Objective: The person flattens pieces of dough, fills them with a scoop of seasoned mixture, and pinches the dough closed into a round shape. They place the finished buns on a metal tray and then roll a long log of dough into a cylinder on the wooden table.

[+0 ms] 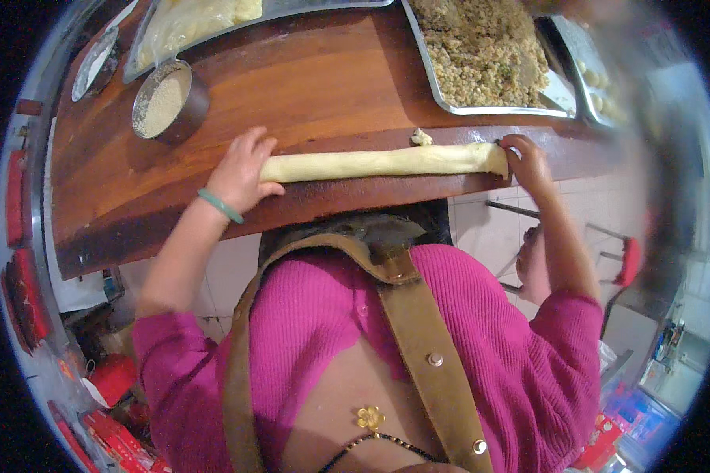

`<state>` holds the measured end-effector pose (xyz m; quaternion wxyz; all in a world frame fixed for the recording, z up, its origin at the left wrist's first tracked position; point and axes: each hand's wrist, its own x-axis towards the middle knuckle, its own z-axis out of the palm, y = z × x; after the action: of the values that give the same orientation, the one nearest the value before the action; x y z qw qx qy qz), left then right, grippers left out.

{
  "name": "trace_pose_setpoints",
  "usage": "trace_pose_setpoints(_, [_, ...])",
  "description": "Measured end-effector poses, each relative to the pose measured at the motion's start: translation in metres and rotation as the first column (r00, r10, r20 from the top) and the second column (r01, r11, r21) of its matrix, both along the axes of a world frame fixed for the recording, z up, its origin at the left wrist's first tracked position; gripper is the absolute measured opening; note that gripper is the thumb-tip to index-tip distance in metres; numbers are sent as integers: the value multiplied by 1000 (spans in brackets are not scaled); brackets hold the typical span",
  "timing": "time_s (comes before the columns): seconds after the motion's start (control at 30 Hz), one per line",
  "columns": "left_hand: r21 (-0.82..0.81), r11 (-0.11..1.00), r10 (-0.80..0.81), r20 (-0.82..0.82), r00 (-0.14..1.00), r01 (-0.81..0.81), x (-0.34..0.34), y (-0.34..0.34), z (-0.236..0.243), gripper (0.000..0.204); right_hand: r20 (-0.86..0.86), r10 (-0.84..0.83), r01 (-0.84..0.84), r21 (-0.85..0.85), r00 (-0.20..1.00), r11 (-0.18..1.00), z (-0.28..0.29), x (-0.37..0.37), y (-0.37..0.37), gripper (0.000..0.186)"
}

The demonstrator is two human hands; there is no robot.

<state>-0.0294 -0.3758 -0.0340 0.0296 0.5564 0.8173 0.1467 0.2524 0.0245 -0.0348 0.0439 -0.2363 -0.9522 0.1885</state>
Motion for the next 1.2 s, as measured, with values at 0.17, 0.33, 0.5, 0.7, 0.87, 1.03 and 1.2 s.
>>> trace_pose_setpoints(0.17, [-10,998,58,-181,982,-61,22,-8,-18,63,-128,307,-242,370,943,897,1,-17,-77,36])
trace_pose_setpoints(0.33, [-140,986,56,-203,978,-86,-7,1,-16,49,72,244,-254,352,967,901,-7,-27,-51,50])
trace_pose_setpoints(0.5, [-106,994,-20,-301,953,-13,-33,-20,10,43,97,315,-330,254,944,909,11,-22,-20,46])
trace_pose_setpoints(0.7, [-298,920,133,-370,920,-253,-75,-88,24,44,114,256,-273,173,960,946,7,9,-16,44])
trace_pose_setpoints(0.87, [-167,950,215,-254,943,-262,-41,-61,9,59,24,195,-195,225,981,955,-3,19,-27,47])
trace_pose_setpoints(1.03, [111,992,-80,150,985,64,29,25,3,65,97,138,-155,200,986,967,-11,17,-22,39])
trace_pose_setpoints(1.2, [224,929,-287,-70,955,296,100,120,-23,60,59,197,-202,108,979,973,13,7,-14,37])
